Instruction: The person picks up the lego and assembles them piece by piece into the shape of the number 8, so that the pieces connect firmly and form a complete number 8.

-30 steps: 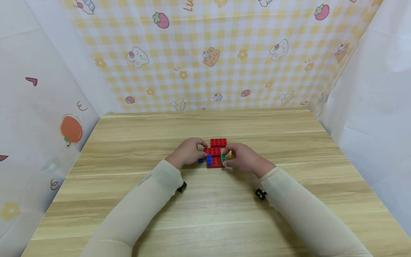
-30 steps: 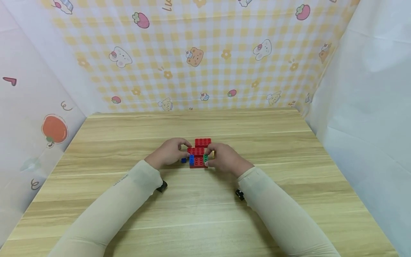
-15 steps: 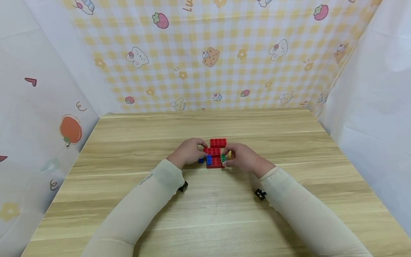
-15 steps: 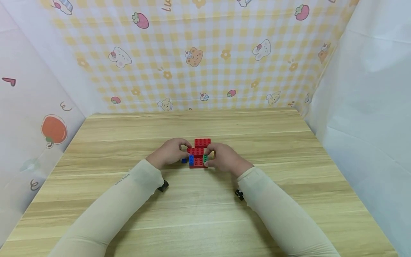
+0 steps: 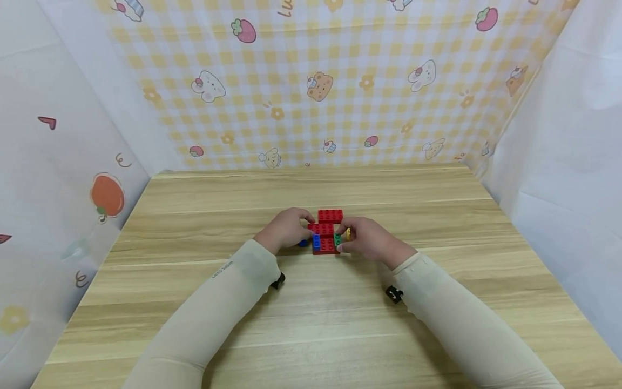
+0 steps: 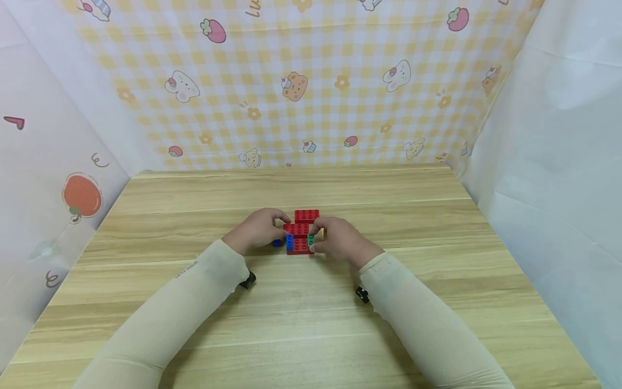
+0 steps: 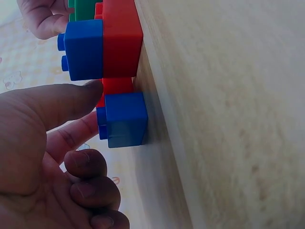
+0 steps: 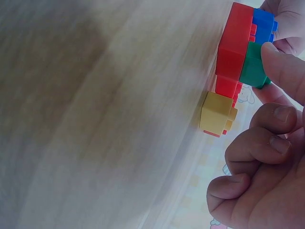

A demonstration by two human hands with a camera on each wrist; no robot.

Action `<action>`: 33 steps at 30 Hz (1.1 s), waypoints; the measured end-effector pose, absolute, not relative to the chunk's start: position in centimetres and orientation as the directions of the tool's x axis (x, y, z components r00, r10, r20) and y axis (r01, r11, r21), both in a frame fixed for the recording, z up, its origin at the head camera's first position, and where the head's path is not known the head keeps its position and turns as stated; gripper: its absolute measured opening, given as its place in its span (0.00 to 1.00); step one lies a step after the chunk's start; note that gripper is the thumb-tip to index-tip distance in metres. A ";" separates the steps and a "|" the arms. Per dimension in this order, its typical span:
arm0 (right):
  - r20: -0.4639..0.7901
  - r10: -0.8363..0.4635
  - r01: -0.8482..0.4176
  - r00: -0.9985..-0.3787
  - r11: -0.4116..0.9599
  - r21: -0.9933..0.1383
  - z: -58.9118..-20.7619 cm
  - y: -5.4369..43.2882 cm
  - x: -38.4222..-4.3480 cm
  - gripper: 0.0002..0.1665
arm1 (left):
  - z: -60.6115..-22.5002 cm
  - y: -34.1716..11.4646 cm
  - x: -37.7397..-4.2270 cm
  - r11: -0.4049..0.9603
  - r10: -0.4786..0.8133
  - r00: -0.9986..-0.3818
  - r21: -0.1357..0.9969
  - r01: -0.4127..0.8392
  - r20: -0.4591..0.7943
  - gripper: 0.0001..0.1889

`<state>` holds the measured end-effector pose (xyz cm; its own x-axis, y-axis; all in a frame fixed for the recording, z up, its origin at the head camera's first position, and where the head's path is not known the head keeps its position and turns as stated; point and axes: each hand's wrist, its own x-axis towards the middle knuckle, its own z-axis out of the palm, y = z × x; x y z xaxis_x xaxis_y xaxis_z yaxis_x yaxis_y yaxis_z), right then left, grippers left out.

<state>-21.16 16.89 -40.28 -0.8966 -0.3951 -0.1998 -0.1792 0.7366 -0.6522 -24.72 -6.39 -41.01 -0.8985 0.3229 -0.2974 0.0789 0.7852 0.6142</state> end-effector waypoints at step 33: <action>-0.206 -0.395 -0.177 -0.895 0.740 -0.649 -40.3 16.9 -21.2 0.13 | -40.5 -6.4 -24.8 0.796 0.295 -0.908 0.602 0.062 -0.297 0.15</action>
<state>-21.22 16.90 -40.35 -0.8953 -0.3950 -0.2061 -0.1771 0.7400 -0.6489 -24.76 -6.37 -40.48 -0.9080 0.2952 -0.2972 0.0616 0.7959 0.6023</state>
